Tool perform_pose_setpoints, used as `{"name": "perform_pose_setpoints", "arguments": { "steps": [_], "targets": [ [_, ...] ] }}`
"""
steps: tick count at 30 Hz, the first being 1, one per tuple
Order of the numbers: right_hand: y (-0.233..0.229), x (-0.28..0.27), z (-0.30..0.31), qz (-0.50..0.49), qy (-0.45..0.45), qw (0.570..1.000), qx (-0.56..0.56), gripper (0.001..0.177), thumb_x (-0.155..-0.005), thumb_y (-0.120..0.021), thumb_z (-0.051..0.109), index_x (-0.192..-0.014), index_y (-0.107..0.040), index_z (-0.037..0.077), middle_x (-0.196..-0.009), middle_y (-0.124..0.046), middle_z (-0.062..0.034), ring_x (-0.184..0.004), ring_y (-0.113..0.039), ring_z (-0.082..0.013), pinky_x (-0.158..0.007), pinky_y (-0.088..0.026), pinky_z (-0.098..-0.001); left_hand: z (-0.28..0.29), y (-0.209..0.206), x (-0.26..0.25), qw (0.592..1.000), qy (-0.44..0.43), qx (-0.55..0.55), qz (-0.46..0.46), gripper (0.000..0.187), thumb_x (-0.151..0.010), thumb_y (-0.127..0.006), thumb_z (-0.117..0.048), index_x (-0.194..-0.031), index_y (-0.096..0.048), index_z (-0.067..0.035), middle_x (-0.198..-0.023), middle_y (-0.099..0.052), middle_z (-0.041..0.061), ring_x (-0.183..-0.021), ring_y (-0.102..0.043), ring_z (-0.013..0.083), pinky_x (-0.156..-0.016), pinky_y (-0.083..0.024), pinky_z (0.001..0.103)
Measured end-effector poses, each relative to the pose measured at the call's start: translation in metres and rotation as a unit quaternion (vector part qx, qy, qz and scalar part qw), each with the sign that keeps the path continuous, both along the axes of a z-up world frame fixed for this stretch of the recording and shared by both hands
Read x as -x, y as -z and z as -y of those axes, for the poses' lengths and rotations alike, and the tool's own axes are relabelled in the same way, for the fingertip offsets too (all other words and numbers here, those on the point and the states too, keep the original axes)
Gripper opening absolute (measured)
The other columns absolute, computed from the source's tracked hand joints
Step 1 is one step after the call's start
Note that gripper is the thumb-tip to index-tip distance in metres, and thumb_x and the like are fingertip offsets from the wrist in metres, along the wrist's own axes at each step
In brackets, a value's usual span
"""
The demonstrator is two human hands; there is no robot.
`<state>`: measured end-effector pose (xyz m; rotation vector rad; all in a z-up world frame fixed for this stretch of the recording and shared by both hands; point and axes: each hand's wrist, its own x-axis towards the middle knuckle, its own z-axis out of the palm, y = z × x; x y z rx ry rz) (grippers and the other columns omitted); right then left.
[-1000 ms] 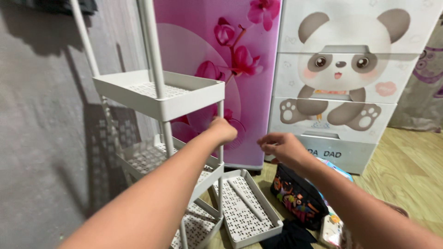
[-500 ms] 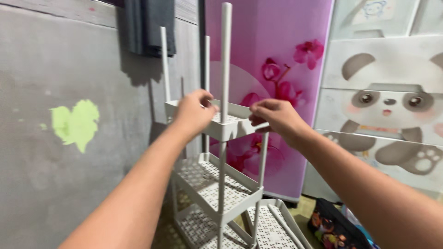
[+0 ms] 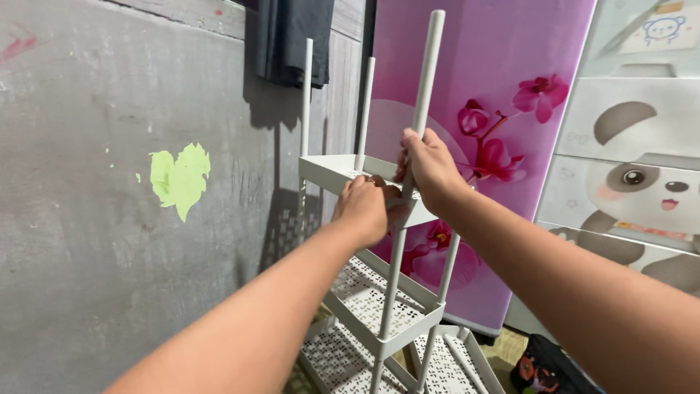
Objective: The person removes items from a white three-tier plastic shelf, including a pencil case, a package of diapers, and a brown basket. They then detach the top shelf tray and remove the vertical support poles one by one, leaving the shelf frame empty.
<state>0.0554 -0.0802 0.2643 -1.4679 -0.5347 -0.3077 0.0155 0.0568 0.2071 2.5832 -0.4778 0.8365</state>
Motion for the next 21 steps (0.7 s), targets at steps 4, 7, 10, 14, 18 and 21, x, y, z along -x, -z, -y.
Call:
{"name": "perform_pose_setpoints", "arguments": {
  "steps": [4,7,10,14,18,21],
  "targets": [
    [0.001,-0.012,-0.001,0.014,-0.011,1.000,-0.018,0.030,-0.107,-0.049,0.034,-0.087,-0.042,0.012,-0.065,-0.043,-0.0012,-0.053,-0.044,-0.0146,-0.050,-0.045,-0.0330,0.010,0.012,0.002,0.999,0.007,0.046,0.003,0.033,-0.087,-0.072,-0.028,-0.119,-0.074,-0.018,-0.137,-0.060,0.007,-0.135,-0.047,0.0265,-0.118,-0.031,0.042],
    [-0.003,-0.013,-0.002,0.014,-0.022,0.999,-0.024,0.035,-0.107,-0.050,0.036,-0.084,-0.040,0.013,-0.062,-0.040,0.0004,-0.049,-0.041,-0.0130,-0.046,-0.040,-0.0319,0.011,0.019,0.004,0.997,0.020,0.066,0.033,0.043,-0.088,-0.073,-0.028,-0.129,-0.065,-0.015,-0.146,-0.053,0.011,-0.145,-0.034,0.0333,-0.119,-0.025,0.047],
    [-0.001,-0.006,-0.001,0.016,-0.007,0.999,-0.042,0.039,-0.106,-0.051,0.037,-0.079,-0.039,0.013,-0.059,-0.036,0.0007,-0.046,-0.036,-0.0128,-0.042,-0.032,-0.0320,0.013,0.022,0.004,0.997,0.020,0.063,0.039,0.050,-0.089,-0.072,-0.024,-0.138,-0.060,-0.017,-0.152,-0.050,0.011,-0.148,-0.032,0.0342,-0.121,-0.024,0.047],
    [-0.004,0.002,-0.004,0.013,-0.008,0.997,-0.071,0.039,-0.103,-0.051,0.033,-0.073,-0.038,0.012,-0.055,-0.034,-0.0006,-0.043,-0.032,-0.0137,-0.039,-0.028,-0.0335,0.021,0.019,0.008,0.998,0.001,0.066,0.007,0.049,-0.089,-0.073,-0.027,-0.135,-0.062,-0.017,-0.150,-0.052,0.010,-0.148,-0.033,0.0335,-0.122,-0.025,0.046],
    [-0.014,0.001,-0.005,-0.051,-0.024,0.998,-0.039,0.041,-0.102,-0.048,0.036,-0.070,-0.034,0.013,-0.055,-0.029,0.0002,-0.043,-0.028,-0.0136,-0.040,-0.026,-0.0336,0.020,0.021,0.010,0.996,0.002,0.080,0.027,0.050,-0.087,-0.075,-0.025,-0.134,-0.063,-0.013,-0.148,-0.054,0.012,-0.148,-0.035,0.0332,-0.122,-0.026,0.045],
    [-0.019,-0.001,-0.005,-0.079,-0.034,0.996,-0.028,0.041,-0.100,-0.047,0.035,-0.068,-0.031,0.014,-0.054,-0.026,0.0005,-0.043,-0.025,-0.0137,-0.041,-0.024,-0.0337,0.022,0.018,0.009,0.996,0.003,0.088,0.024,0.049,-0.086,-0.076,-0.023,-0.133,-0.064,-0.013,-0.146,-0.056,0.013,-0.146,-0.037,0.0328,-0.123,-0.025,0.043]
  ]
}}
